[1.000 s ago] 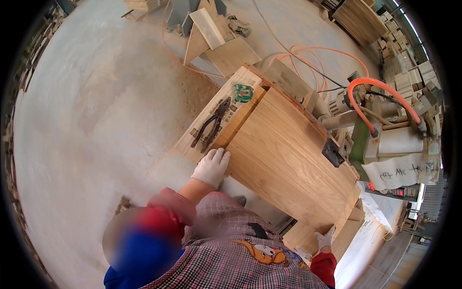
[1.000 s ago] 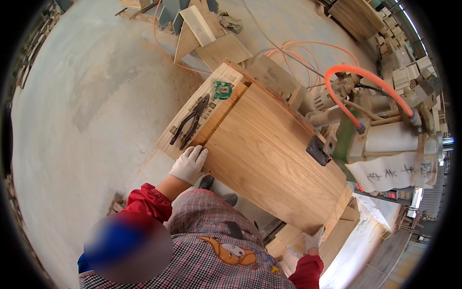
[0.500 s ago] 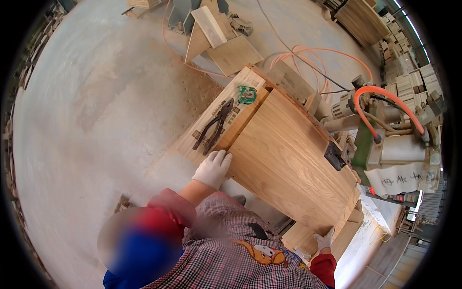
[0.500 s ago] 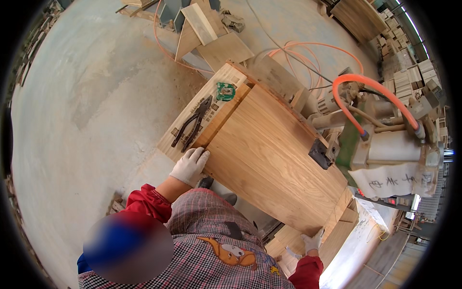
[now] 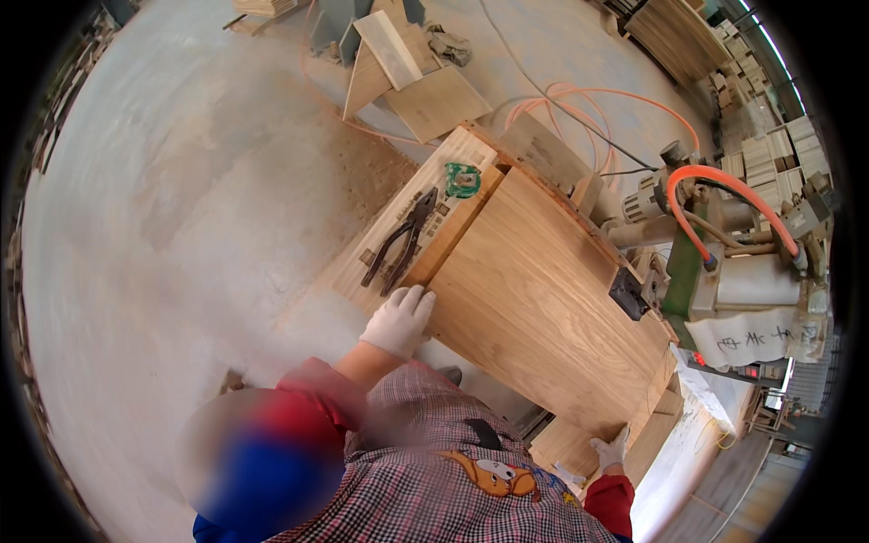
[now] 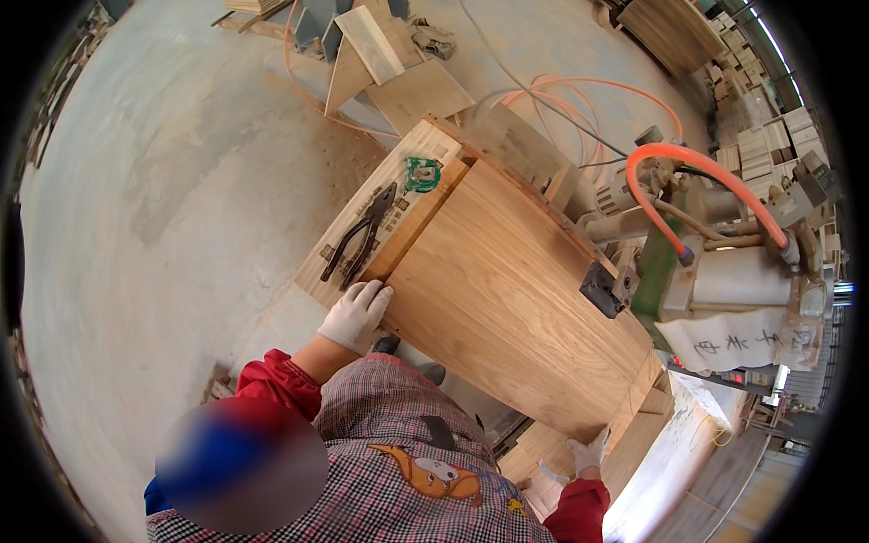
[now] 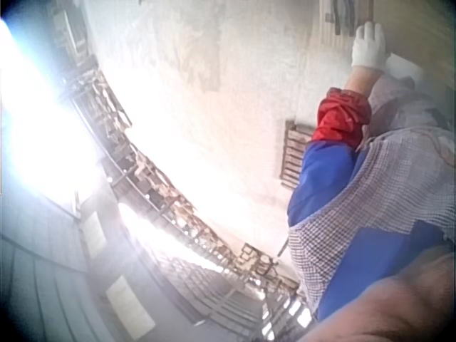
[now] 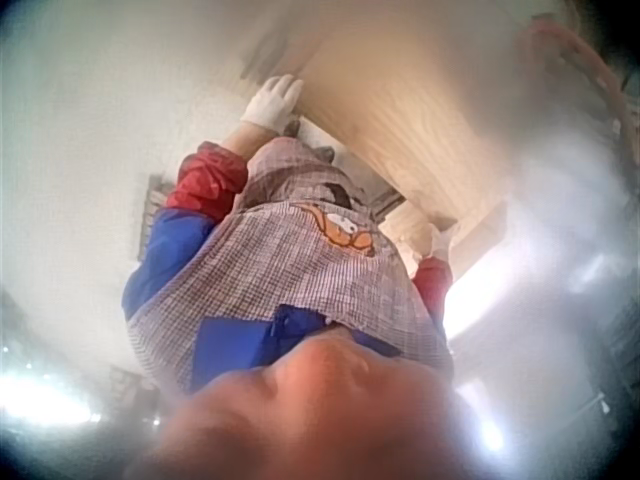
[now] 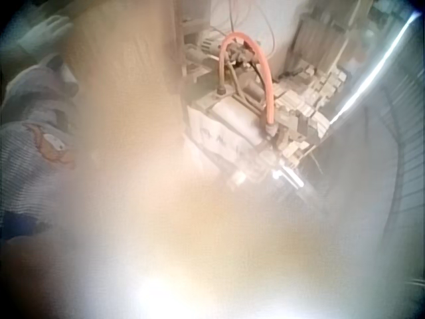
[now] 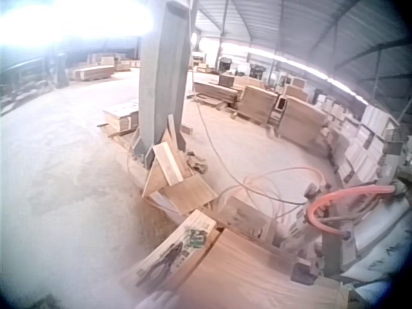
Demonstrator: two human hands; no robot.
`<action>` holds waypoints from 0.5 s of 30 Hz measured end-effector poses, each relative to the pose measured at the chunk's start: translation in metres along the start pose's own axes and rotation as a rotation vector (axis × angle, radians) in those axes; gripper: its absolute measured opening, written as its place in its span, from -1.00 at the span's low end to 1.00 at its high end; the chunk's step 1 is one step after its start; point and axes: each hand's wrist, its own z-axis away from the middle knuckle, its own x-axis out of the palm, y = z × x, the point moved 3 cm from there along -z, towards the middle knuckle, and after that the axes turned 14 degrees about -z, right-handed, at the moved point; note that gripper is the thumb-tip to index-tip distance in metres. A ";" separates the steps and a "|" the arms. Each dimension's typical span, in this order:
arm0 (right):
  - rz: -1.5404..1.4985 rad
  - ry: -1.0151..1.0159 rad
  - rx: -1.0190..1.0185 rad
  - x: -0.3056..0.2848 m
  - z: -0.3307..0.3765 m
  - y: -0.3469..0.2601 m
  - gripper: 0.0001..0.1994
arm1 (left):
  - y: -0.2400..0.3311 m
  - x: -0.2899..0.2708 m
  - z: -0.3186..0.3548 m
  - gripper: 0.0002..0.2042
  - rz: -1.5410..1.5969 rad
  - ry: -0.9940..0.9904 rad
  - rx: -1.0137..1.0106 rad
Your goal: The person places wooden planks one at a time onto a sanding machine and سپس stacks them on a pallet.
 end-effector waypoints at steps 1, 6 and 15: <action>0.041 0.002 -0.009 -0.003 -0.003 0.005 0.16 | 0.001 -0.001 -0.002 -0.32 0.003 -0.009 0.002; 0.126 -0.005 -0.047 -0.005 -0.007 0.010 0.17 | -0.002 -0.002 0.001 -0.31 0.017 -0.012 -0.005; 0.227 0.040 -0.056 -0.015 -0.015 0.032 0.14 | 0.005 0.001 -0.008 -0.31 -0.187 -0.054 0.036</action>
